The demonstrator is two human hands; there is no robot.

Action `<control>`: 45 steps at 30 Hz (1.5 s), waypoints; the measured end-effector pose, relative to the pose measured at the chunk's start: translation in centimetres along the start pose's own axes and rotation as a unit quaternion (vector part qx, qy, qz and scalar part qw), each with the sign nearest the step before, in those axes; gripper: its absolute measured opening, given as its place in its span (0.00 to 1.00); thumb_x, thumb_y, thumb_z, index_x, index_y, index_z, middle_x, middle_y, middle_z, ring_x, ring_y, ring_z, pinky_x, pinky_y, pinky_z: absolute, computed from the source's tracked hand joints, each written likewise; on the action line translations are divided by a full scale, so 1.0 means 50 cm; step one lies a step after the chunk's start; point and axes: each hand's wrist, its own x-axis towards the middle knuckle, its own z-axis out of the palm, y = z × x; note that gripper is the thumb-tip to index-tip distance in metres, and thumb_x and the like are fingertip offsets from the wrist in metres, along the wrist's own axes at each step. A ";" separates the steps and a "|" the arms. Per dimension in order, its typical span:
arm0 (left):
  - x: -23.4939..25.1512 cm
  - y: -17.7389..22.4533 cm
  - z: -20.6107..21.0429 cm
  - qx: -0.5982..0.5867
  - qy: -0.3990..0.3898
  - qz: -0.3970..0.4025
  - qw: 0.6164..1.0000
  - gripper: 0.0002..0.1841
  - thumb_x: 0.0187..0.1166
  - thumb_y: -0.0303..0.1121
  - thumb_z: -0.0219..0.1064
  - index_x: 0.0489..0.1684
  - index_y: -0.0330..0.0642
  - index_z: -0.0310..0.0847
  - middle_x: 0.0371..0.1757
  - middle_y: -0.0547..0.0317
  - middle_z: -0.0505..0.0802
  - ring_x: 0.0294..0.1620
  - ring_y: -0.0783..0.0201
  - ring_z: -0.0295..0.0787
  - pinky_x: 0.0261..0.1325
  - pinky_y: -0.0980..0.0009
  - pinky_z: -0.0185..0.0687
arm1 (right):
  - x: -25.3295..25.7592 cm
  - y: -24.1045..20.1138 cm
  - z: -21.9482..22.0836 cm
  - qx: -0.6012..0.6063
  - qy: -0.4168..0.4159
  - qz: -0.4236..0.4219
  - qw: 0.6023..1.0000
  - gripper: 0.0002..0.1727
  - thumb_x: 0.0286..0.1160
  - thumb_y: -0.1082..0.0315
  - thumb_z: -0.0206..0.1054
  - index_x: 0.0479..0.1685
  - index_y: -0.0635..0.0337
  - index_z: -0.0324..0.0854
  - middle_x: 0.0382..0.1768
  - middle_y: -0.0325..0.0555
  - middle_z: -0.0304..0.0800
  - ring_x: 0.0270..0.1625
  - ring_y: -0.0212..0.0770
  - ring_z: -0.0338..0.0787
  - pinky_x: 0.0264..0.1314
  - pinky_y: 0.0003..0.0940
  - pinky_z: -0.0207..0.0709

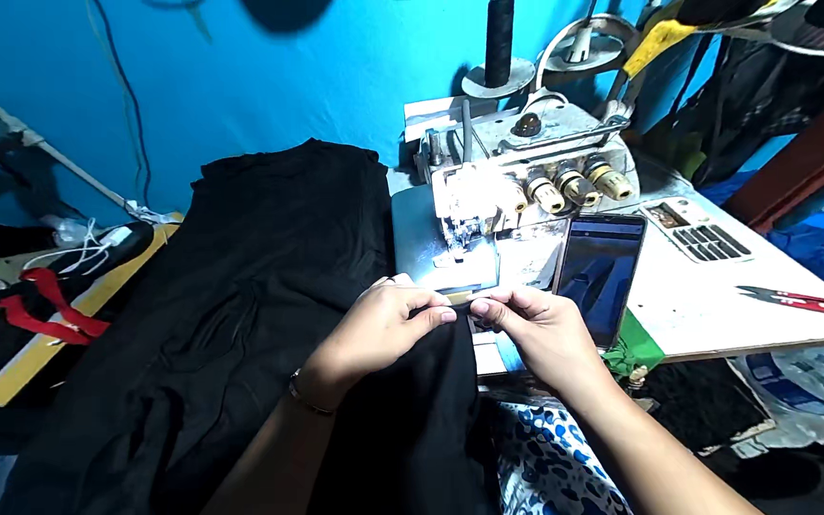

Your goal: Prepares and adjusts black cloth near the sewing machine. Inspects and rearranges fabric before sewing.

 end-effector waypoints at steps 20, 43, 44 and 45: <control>-0.005 0.030 -0.032 0.064 0.091 0.082 0.990 0.13 0.81 0.48 0.64 0.41 0.59 0.95 0.37 0.85 0.91 0.45 0.83 0.82 0.55 0.75 0.75 | -0.008 -0.036 -0.009 0.106 -0.044 -0.043 0.992 0.07 0.81 0.63 0.69 0.41 0.53 0.92 0.32 0.33 0.93 0.34 0.27 0.90 0.39 0.21 0.85; 0.147 -0.003 -0.019 -0.001 -0.015 -0.223 0.975 0.11 0.81 0.42 0.71 0.34 0.46 0.93 0.32 0.62 0.91 0.37 0.66 0.85 0.44 0.57 0.78 | 0.097 0.037 0.042 -0.245 0.149 -0.025 0.958 0.13 0.74 0.61 0.71 0.26 0.60 0.85 0.22 0.42 0.83 0.27 0.39 0.83 0.31 0.41 0.75; 0.151 -0.006 -0.019 -0.003 -0.015 -0.220 0.975 0.11 0.81 0.42 0.71 0.33 0.46 0.94 0.32 0.62 0.91 0.37 0.66 0.85 0.44 0.57 0.78 | 0.100 0.037 0.043 -0.252 0.150 -0.025 0.956 0.13 0.75 0.61 0.71 0.26 0.60 0.85 0.22 0.43 0.83 0.27 0.39 0.83 0.31 0.41 0.75; 0.153 -0.008 -0.018 -0.002 -0.015 -0.216 0.976 0.12 0.81 0.42 0.71 0.34 0.46 0.94 0.32 0.62 0.92 0.38 0.66 0.86 0.44 0.57 0.79 | 0.102 0.037 0.044 -0.258 0.151 -0.031 0.954 0.14 0.75 0.61 0.71 0.26 0.61 0.85 0.23 0.43 0.84 0.28 0.40 0.84 0.32 0.42 0.76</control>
